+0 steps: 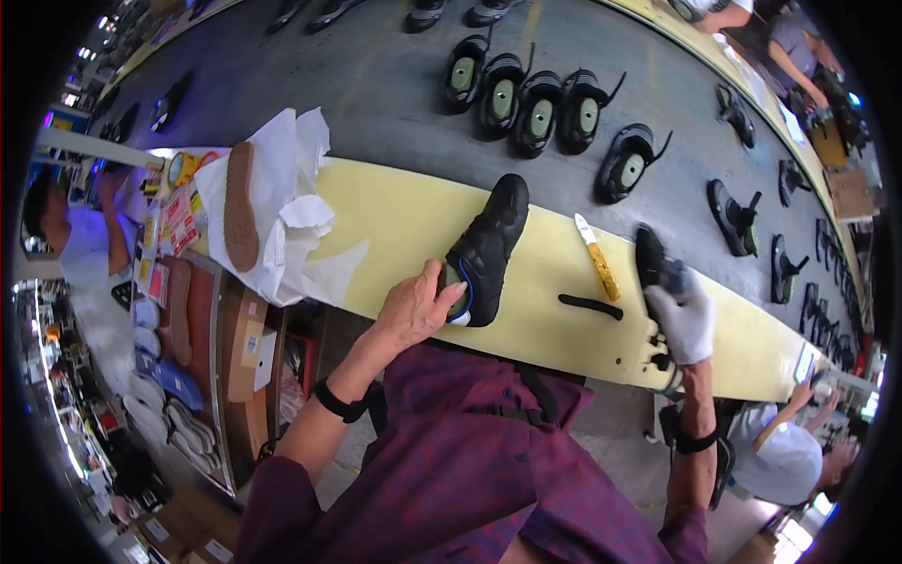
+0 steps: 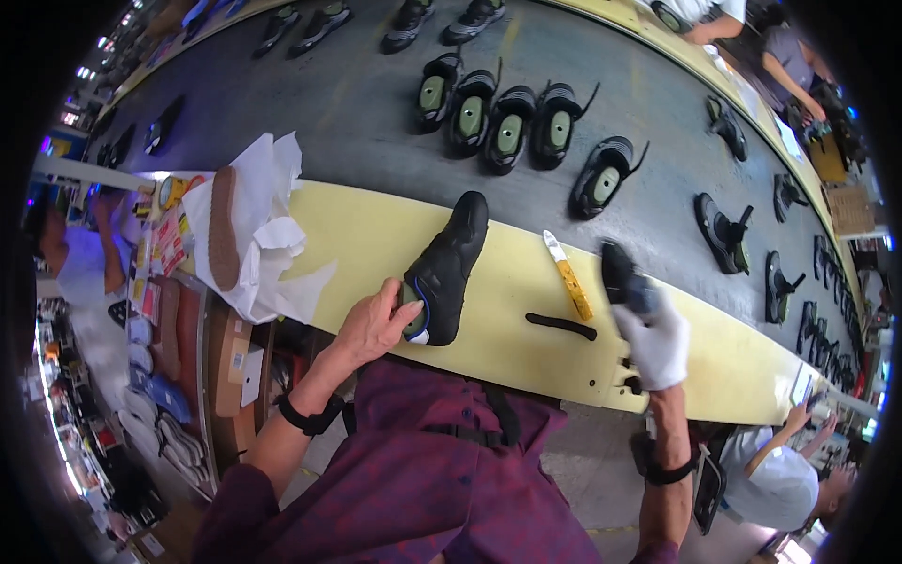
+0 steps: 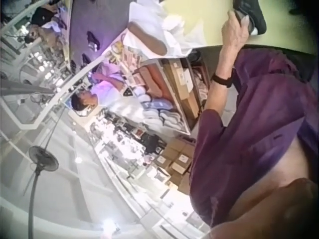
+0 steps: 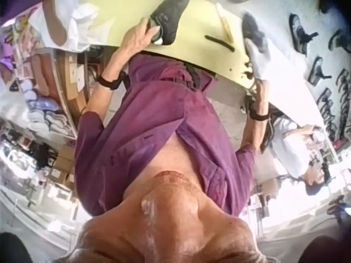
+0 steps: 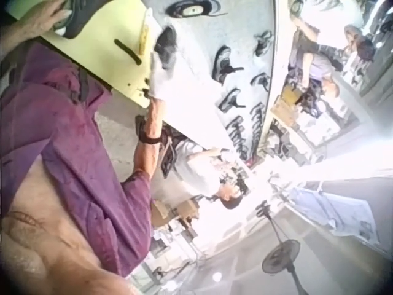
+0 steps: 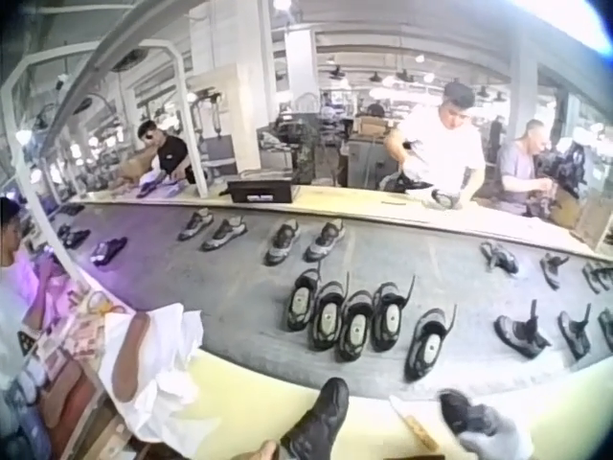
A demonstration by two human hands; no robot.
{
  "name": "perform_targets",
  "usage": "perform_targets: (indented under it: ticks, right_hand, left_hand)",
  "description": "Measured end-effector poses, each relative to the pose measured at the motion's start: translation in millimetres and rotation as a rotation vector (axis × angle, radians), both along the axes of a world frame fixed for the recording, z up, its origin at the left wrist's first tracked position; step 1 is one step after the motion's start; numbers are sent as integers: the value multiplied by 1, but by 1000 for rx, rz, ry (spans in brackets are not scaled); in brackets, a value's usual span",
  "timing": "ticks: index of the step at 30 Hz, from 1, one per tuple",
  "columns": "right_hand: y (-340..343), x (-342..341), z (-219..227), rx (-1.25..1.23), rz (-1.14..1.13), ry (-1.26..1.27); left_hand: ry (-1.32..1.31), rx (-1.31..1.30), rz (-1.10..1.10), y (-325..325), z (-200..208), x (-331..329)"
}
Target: Cleaning and detailing shoe uppers on an assembly line conveyor belt.
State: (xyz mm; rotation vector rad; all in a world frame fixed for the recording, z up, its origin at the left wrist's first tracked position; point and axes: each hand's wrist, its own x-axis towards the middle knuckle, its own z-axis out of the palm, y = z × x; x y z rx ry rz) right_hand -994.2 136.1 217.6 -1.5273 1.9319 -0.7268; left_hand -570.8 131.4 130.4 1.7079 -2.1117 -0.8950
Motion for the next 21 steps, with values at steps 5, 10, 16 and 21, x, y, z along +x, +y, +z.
perform_targets:
  ticks: [5,10,16,21]
  right_hand:
    - [-21,122,13,156,264,-99]
    - [-20,175,-31,255,248,-121]
    - [-32,191,-18,208,219,-68]
    - [-35,184,-18,226,220,-7]
  left_hand:
    - [-40,-135,-60,5,0,-8]
    - [81,-231,13,8,-13,-2]
    - [137,-57,23,7,0,3]
    - [142,-16,26,10,4,-2]
